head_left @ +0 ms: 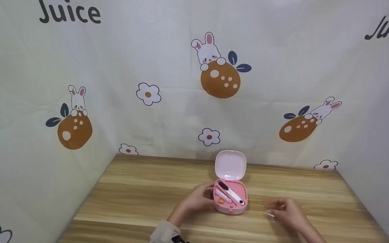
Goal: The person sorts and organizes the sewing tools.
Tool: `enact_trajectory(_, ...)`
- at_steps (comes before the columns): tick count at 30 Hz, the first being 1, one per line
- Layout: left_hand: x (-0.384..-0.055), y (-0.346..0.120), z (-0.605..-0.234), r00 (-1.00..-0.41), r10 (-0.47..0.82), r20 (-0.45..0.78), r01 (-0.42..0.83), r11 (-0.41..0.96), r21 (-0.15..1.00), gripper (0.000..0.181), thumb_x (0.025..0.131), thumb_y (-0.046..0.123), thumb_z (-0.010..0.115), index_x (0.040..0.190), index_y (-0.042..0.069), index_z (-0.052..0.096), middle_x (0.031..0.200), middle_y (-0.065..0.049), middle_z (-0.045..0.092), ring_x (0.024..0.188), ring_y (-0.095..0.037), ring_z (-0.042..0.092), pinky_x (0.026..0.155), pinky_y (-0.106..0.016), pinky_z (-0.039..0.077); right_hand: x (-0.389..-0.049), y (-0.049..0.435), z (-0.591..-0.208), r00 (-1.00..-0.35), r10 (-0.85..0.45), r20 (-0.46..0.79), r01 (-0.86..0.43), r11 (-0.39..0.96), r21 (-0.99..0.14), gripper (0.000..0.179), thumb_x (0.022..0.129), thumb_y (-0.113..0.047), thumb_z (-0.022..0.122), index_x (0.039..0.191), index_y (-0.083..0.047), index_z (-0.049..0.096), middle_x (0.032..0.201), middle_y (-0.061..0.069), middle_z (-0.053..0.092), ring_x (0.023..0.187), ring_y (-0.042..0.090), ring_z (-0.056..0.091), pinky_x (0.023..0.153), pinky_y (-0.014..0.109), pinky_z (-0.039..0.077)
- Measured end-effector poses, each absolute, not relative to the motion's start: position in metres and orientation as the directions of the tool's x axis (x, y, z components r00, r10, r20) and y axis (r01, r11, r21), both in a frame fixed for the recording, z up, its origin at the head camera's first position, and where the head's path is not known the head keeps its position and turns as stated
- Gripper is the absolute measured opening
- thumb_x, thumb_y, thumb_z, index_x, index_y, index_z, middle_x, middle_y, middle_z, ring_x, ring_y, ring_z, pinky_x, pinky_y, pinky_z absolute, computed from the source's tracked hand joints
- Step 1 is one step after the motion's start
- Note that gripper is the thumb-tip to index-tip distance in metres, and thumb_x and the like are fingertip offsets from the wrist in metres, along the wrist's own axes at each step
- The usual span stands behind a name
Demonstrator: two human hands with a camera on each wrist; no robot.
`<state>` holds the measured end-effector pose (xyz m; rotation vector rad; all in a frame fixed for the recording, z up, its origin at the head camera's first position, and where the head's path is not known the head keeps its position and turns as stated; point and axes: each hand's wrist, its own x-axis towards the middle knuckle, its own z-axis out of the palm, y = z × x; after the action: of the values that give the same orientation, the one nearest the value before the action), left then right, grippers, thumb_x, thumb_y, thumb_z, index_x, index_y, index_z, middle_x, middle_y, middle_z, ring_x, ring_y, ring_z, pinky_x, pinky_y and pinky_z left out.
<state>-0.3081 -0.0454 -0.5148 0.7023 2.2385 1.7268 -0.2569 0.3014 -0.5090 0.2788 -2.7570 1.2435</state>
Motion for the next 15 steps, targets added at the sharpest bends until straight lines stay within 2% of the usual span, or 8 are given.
enact_trajectory(7,-0.307,-0.046,-0.511,-0.861,0.498,0.106,0.251,0.233,0.939,0.076,0.082,-0.005,0.078,0.153,-0.002,0.050,0.150,-0.025,0.057,0.139,-0.042,0.056,0.118,-0.056,0.045,-0.258,0.312,-0.514,-0.958,-0.223,0.179,-0.280,0.604,-0.746,0.019,0.083,-0.003,0.086,0.094,0.008,0.075,0.087,0.016,0.077,0.077,0.006,0.068,0.070,0.021,0.058)
enact_trajectory(15,-0.307,-0.046,-0.513,-0.852,0.510,0.118,0.266,0.228,0.937,0.073,0.084,-0.004,0.077,0.152,-0.003,0.050,0.151,-0.026,0.057,0.140,-0.044,0.054,0.119,-0.057,0.043,-0.259,0.315,-0.518,-0.960,-0.238,0.144,-0.261,0.591,-0.763,0.018,0.084,-0.002,0.085,0.094,0.009,0.076,0.089,0.017,0.078,0.079,0.006,0.069,0.072,0.021,0.057)
